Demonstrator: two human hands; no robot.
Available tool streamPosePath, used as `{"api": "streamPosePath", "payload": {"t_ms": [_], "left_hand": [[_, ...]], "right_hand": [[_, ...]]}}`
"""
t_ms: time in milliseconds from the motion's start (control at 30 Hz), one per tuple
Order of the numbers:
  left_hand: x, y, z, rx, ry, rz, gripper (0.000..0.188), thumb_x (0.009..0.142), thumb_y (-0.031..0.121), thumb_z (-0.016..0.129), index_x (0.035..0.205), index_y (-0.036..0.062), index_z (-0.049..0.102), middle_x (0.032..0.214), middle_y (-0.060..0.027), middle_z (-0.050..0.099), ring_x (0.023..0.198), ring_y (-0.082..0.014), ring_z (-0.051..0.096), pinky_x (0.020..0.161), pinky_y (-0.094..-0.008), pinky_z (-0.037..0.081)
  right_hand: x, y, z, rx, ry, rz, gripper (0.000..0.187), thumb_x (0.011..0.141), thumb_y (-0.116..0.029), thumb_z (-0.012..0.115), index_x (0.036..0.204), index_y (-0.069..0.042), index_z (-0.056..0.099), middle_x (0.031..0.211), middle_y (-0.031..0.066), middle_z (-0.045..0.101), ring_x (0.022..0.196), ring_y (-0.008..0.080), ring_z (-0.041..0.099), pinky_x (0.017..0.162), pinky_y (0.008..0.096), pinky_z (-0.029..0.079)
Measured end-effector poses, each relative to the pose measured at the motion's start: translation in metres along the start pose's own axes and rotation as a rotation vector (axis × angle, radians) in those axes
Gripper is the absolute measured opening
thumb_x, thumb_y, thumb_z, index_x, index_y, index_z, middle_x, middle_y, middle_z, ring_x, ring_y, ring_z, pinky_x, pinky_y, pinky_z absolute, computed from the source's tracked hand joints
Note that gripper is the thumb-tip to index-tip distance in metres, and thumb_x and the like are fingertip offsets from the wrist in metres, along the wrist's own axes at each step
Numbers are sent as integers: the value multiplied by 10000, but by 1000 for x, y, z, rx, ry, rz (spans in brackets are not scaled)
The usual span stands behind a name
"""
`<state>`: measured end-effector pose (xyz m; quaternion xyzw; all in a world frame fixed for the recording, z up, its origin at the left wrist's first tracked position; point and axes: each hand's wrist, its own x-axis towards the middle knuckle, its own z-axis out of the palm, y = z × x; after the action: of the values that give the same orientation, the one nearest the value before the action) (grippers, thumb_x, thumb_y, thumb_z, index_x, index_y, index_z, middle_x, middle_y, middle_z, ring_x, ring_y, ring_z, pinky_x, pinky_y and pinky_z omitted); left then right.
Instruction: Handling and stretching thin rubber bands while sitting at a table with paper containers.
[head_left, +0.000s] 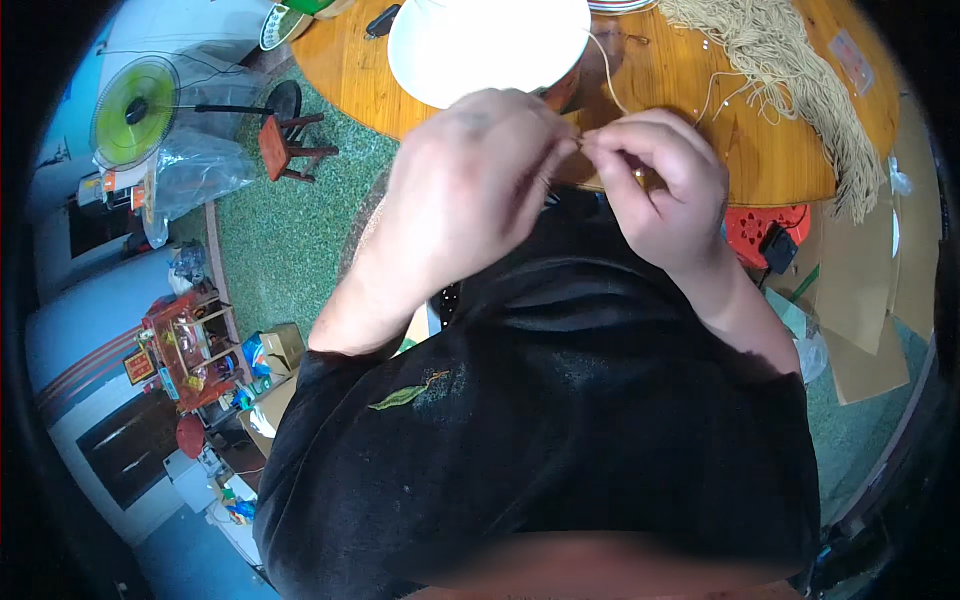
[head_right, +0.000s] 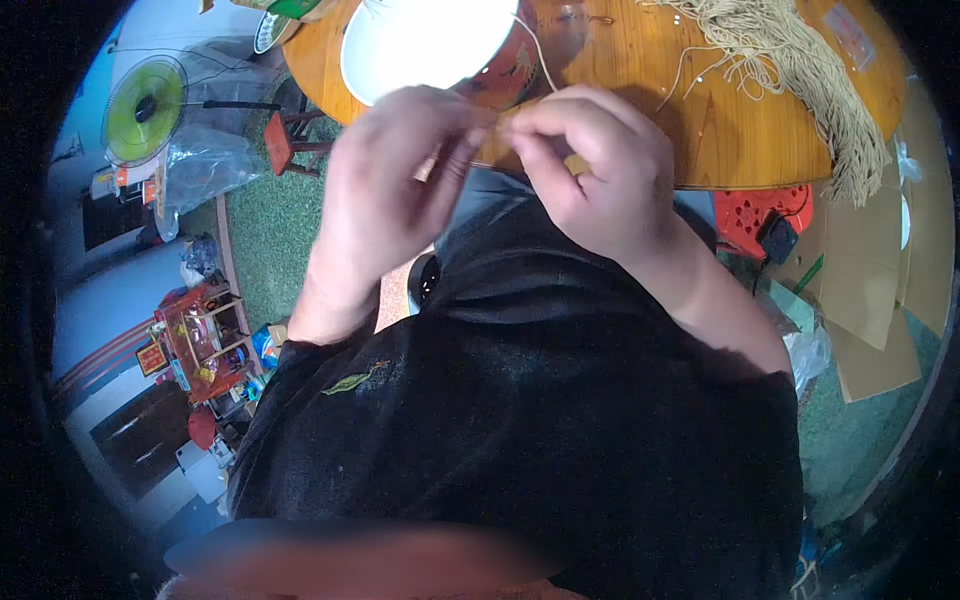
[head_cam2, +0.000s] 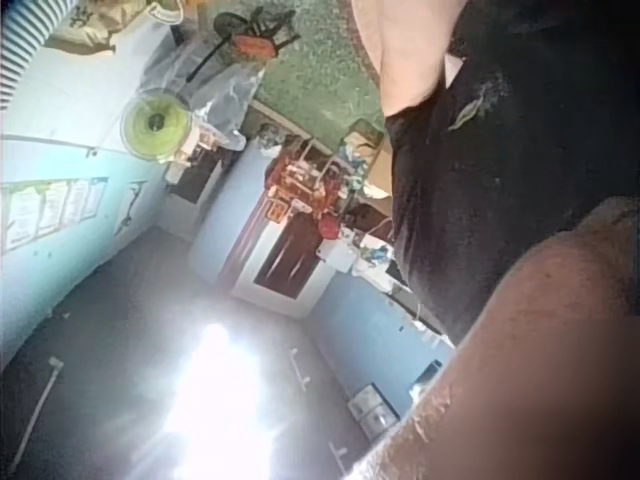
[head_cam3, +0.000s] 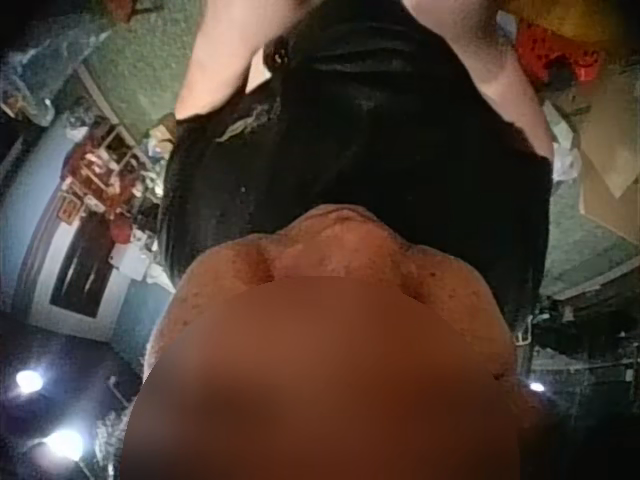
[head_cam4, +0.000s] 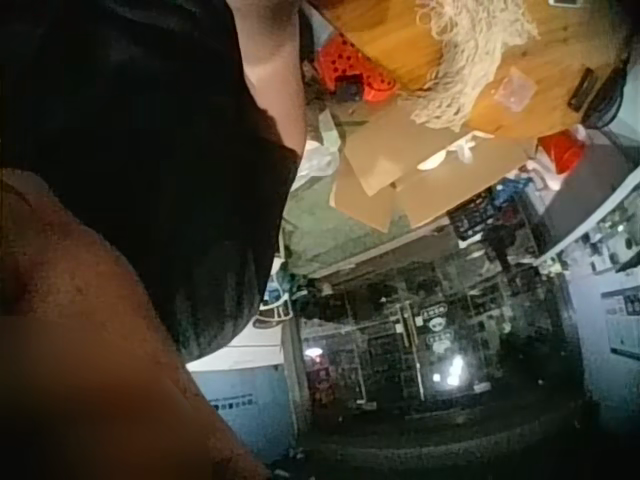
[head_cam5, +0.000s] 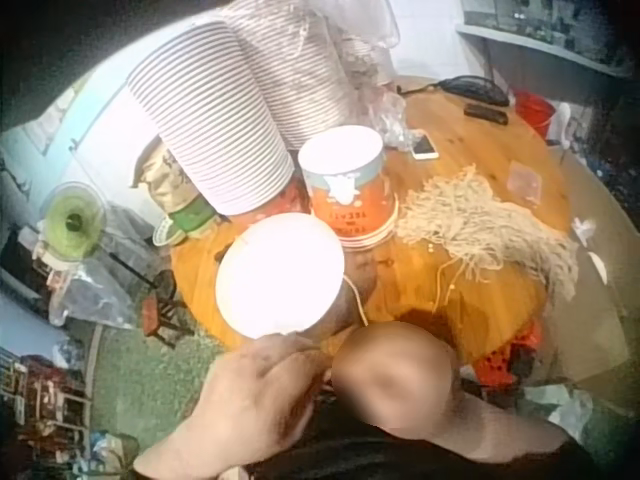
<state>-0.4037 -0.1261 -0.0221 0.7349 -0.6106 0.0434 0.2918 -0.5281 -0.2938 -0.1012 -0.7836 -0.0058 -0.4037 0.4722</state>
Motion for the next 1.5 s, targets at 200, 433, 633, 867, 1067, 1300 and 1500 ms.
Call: {"api": "streamPosePath", "payload": {"t_ms": [200,433,633,867,1067,1300,1500], "left_hand": [[33,-33,-16,-73,89,-22,157,1023,59,711,1164,-6,736,972,-54,745,835,-125,678,785,-257,542],[56,-16,-27,-220,-214,-267,154,988,-17,677,1138,-35,703,1009,-178,721,899,-302,718,786,-372,561],[56,-19,-25,-224,-240,-272,123,969,-25,686,1091,-36,703,999,-183,723,899,-312,717,798,-381,558],[58,-21,-25,-177,-261,-243,124,961,-21,699,1084,-35,709,1006,-196,721,902,-337,717,799,-386,560],[61,-26,-24,-169,-283,-241,120,951,-17,715,1068,-40,725,980,-196,735,879,-327,723,771,-387,567],[73,-27,-32,-235,-505,-430,82,983,36,729,1035,-24,752,879,-151,764,798,-239,725,731,-366,564],[77,-33,-28,-288,-597,-449,80,990,53,713,1004,-21,738,850,-137,748,771,-227,703,711,-363,548]], "right_hand": [[8,13,13,2,92,117,75,903,-7,806,970,-14,772,878,93,752,739,175,744,632,277,594],[9,15,27,-5,137,133,99,890,-12,822,970,-6,764,876,101,752,758,184,758,648,295,626],[10,16,30,27,138,163,98,885,-7,824,958,-2,759,874,105,753,744,182,758,642,299,627],[10,17,31,4,141,184,103,880,-36,834,948,-11,761,845,88,751,689,173,743,610,291,593],[9,18,34,18,147,226,104,880,-46,840,939,-8,763,824,91,742,672,162,734,601,288,574],[11,16,35,13,159,211,96,888,-51,844,930,-6,771,813,89,738,649,151,710,587,287,553],[11,17,36,-1,178,194,92,889,-46,845,933,-4,776,797,86,735,654,145,709,598,279,551]]}}
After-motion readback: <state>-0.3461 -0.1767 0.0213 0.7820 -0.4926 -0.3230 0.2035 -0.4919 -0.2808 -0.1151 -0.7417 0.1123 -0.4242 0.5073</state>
